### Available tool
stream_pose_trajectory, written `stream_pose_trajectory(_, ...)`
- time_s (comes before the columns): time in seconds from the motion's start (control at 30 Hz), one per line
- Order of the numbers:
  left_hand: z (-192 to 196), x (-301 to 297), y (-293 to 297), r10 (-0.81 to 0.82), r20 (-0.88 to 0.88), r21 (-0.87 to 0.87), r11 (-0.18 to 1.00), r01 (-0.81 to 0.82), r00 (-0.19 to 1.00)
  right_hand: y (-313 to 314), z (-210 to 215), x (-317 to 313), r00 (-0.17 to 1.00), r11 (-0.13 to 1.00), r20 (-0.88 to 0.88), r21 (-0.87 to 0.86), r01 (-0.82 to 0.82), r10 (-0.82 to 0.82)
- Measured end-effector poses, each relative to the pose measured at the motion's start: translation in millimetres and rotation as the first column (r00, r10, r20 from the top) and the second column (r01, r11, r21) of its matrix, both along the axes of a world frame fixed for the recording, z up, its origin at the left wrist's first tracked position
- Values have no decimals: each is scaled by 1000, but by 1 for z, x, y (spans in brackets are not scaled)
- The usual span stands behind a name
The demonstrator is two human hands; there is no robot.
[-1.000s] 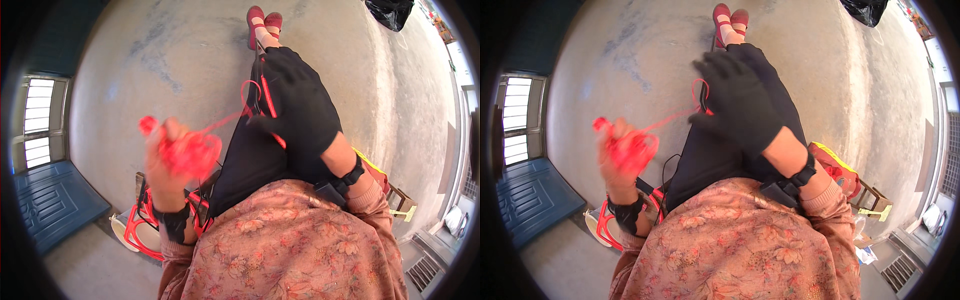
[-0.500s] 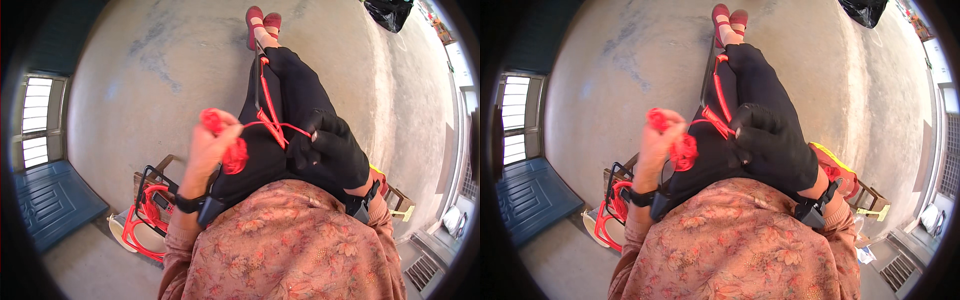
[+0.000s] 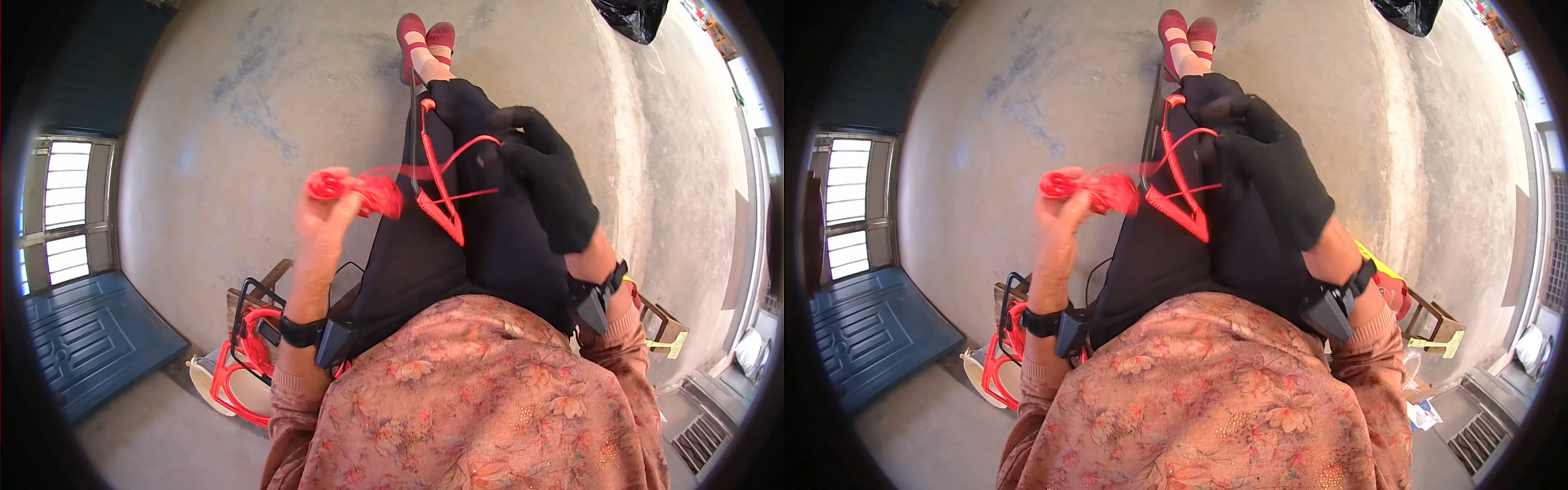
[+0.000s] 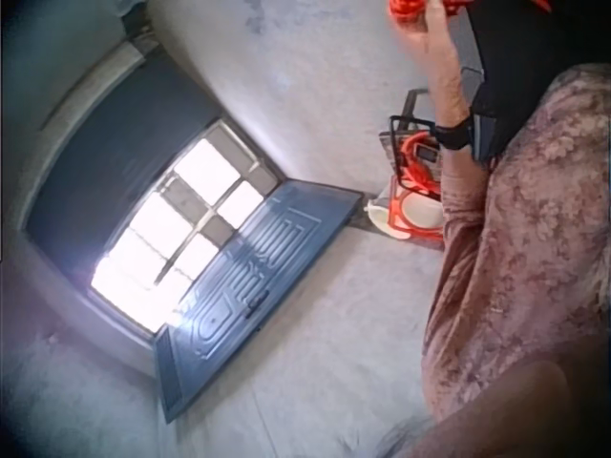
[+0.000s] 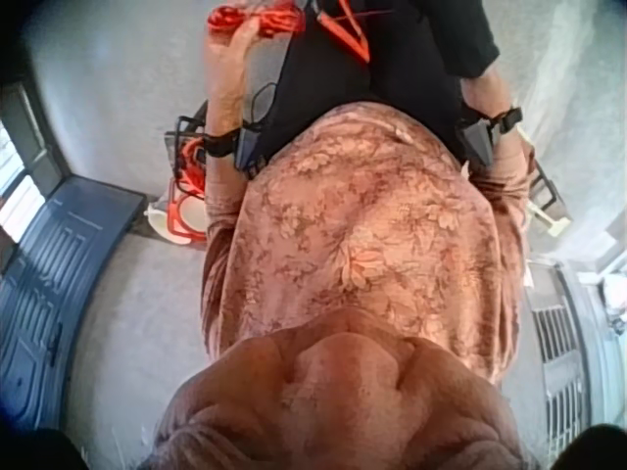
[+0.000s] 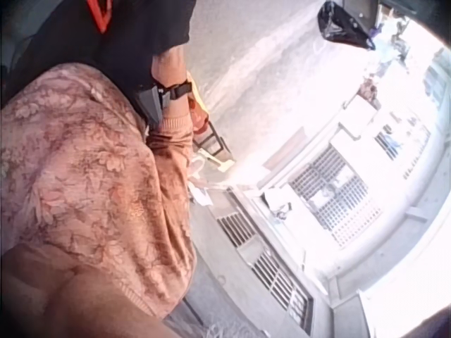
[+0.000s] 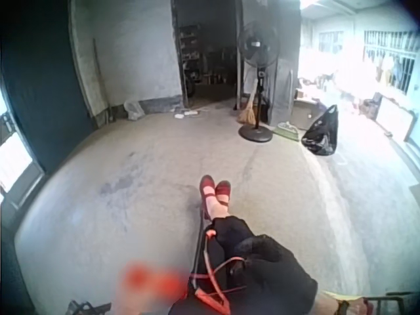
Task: Wrapping a length of red twine or string around a structural furniture component while seated.
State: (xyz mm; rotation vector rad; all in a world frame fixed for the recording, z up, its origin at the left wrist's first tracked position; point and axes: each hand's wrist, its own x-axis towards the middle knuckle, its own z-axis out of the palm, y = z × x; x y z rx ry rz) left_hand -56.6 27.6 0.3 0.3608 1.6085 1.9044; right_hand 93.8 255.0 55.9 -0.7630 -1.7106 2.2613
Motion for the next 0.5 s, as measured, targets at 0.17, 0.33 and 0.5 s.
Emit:
stream_pose_trajectory(0.17, -3, -9, 2, -338, -706, -579, 781, -233, 623, -20, -73, -26, 977, 795, 32, 576, -191, 211)
stream_pose_trajectory(0.33, -24, 10, 28, -639, -631, -739, 668, -90, 440, -27, -83, -40, 927, 498, 128, 814, -301, 351)
stream_pose_trajectory(0.5, -3, 4, 27, -187, -754, -385, 903, -193, 630, -1, -58, -17, 999, 951, 48, 309, -7, -9)
